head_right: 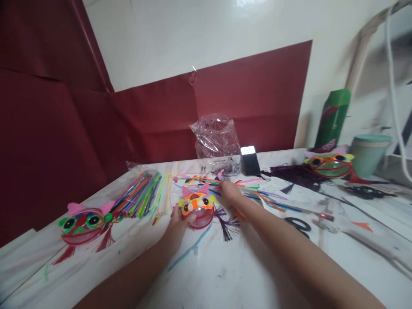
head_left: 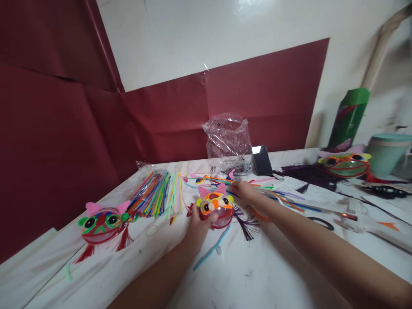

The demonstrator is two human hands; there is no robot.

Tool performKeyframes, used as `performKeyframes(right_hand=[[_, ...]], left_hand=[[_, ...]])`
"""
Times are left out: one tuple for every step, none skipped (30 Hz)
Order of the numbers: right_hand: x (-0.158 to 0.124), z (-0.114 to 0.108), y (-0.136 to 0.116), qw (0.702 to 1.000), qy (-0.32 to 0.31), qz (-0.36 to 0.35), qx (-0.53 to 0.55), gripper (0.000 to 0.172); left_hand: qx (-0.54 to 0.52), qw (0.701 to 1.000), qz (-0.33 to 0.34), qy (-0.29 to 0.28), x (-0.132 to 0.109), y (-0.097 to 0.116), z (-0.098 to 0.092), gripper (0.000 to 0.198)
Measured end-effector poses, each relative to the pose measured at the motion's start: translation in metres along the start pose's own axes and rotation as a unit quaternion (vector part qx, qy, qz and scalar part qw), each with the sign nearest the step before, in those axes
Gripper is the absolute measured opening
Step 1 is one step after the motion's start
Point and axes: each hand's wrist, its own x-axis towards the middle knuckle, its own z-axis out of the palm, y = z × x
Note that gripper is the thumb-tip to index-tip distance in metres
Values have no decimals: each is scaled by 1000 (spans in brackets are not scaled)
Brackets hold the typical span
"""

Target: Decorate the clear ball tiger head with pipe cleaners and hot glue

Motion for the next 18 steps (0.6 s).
performKeyframes(right_hand=[[0,1,-2,1000,3,-2,0,30],[0,2,-5,1000,7,-5,-1,30],[-1,3,-8,1000,12,-11,-2,29],[-1,5,-12,1000,16,-19,-3,29],[-2,6,-16,999,18,-29,-4,30],[-2,6,-19,999,19,-39,-4,30],[-2,6,-20,999,19,-46,-4,31],[-1,4,-21,999,18,-49,-2,32],[1,2,-19,999,16,-47,0,32],[3,-1,-17,999,16,-41,3,33],[5,-4,-13,999,17,-33,5,33],[7,-7,-9,1000,18,-24,8,32],[9,-10,-6,1000,19,-16,10,32],[11,-12,-4,1000,20,-13,12,31],[11,-13,-3,1000,19,-13,14,31],[11,-12,-3,1000,17,-15,16,31],[10,-9,-5,1000,15,-19,18,31],[9,-6,-9,999,13,-25,20,31]], left_hand=[[-5,1000,2,-3,-1,2,1,56],[-8,1000,2,-5,-1,3,1,56],[-7,1000,-1,-5,-2,5,1,57],[-4,1000,-5,-1,-2,7,2,58],[1,1000,-11,4,-3,8,2,60],[4,1000,-17,8,-3,9,2,62],[5,1000,-20,11,-3,10,2,62],[4,1000,-20,12,-3,10,3,62],[3,1000,-17,10,-3,10,3,61],[3,1000,-13,8,-3,9,2,59],[4,1000,-8,5,-2,8,2,56],[6,1000,-5,3,-1,7,2,54],[7,1000,-3,2,0,5,1,52],[6,1000,-2,1,1,3,0,51],[5,1000,-3,0,2,2,0,51],[3,1000,-4,1,3,1,0,51],[2,1000,-5,2,3,0,0,51],[-1,1000,-4,3,4,0,0,52]])
